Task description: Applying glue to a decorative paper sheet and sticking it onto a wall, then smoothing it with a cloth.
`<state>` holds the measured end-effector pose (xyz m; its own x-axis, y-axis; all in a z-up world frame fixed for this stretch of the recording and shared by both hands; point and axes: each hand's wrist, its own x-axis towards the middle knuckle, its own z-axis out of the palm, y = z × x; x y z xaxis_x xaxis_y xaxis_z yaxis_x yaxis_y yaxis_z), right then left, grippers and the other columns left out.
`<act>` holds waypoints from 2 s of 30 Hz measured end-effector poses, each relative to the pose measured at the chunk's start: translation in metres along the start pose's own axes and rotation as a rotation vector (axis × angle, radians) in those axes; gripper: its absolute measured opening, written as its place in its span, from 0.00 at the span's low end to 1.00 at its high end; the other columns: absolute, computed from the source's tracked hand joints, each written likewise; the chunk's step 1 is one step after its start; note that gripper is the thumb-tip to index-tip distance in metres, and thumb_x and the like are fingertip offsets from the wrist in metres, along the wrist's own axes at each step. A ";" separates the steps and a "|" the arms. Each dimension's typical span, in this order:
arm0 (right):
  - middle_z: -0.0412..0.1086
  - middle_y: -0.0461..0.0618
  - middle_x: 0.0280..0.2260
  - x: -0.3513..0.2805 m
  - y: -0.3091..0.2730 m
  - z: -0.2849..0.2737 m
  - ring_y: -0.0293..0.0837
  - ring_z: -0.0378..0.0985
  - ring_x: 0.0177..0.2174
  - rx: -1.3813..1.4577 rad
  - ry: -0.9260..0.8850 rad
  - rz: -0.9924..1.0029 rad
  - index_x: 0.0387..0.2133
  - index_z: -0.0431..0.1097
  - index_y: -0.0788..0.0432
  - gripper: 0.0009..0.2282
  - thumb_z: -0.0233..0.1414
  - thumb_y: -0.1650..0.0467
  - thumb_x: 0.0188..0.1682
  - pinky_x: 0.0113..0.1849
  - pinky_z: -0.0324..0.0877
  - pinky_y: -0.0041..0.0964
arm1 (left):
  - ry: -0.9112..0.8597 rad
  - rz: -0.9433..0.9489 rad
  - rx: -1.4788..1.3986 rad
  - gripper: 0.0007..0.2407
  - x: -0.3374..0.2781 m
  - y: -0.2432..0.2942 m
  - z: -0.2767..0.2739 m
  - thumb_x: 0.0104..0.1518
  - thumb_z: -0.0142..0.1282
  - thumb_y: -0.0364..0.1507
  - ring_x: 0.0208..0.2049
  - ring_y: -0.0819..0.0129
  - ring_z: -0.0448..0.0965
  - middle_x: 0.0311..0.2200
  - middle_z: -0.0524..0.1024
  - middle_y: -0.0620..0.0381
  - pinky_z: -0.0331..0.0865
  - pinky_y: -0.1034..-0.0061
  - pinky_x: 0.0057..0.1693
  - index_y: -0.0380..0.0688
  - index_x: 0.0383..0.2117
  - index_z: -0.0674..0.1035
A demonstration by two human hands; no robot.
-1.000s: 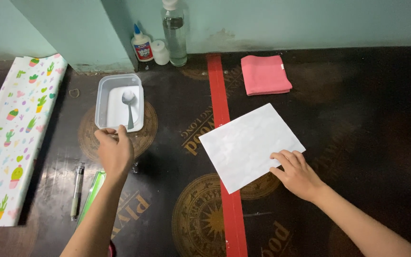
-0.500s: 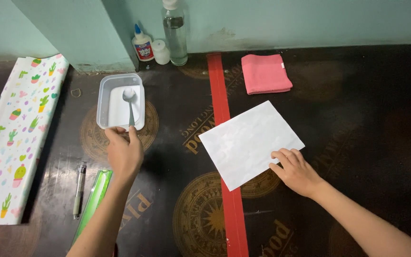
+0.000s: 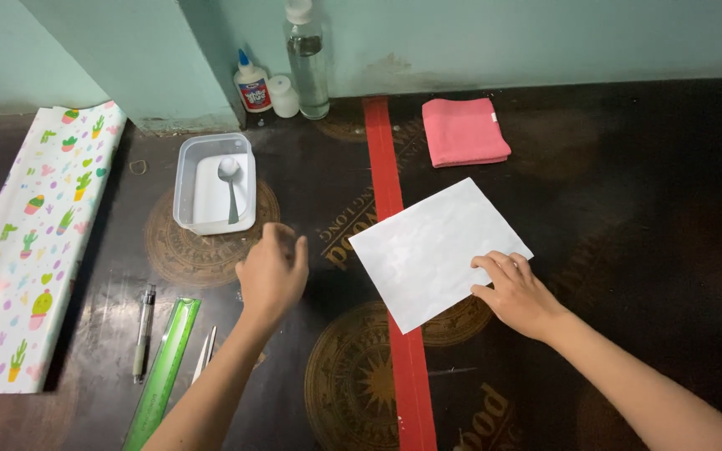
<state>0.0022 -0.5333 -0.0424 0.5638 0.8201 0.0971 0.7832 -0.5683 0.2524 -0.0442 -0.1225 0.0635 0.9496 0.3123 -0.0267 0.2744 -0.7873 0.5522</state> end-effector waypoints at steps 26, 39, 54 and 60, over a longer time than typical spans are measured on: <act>0.57 0.47 0.45 0.037 -0.013 -0.034 0.50 0.57 0.53 -0.085 0.223 0.052 0.35 0.68 0.49 0.08 0.48 0.77 0.50 0.49 0.54 0.48 | -0.041 0.421 0.242 0.07 -0.009 0.036 0.030 0.57 0.57 0.37 0.41 0.57 0.79 0.31 0.78 0.60 0.65 0.52 0.50 0.58 0.39 0.79; 0.60 0.47 0.51 0.024 -0.022 -0.043 0.53 0.57 0.58 0.030 -0.095 0.158 0.34 0.76 0.46 0.04 0.54 0.68 0.50 0.53 0.57 0.56 | -0.290 0.545 0.282 0.15 -0.033 0.048 0.086 0.55 0.61 0.40 0.47 0.59 0.73 0.42 0.77 0.54 0.57 0.55 0.54 0.53 0.47 0.80; 0.63 0.51 0.51 0.008 -0.036 0.003 0.52 0.61 0.54 -0.006 0.081 -0.013 0.36 0.73 0.51 0.08 0.55 0.78 0.47 0.48 0.57 0.51 | -0.239 0.530 0.277 0.11 -0.034 0.031 0.079 0.55 0.62 0.34 0.40 0.62 0.74 0.36 0.77 0.56 0.55 0.59 0.49 0.49 0.42 0.83; 0.64 0.53 0.46 0.006 -0.038 0.020 0.52 0.63 0.50 -0.066 0.238 -0.074 0.36 0.71 0.54 0.07 0.54 0.78 0.47 0.46 0.56 0.49 | -0.231 0.537 0.259 0.09 -0.035 0.025 0.072 0.56 0.61 0.32 0.39 0.61 0.74 0.35 0.77 0.55 0.54 0.60 0.48 0.47 0.41 0.83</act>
<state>-0.0191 -0.5079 -0.0707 0.4221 0.8563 0.2976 0.7967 -0.5070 0.3289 -0.0600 -0.1917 0.0186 0.9653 -0.2611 0.0024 -0.2481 -0.9144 0.3199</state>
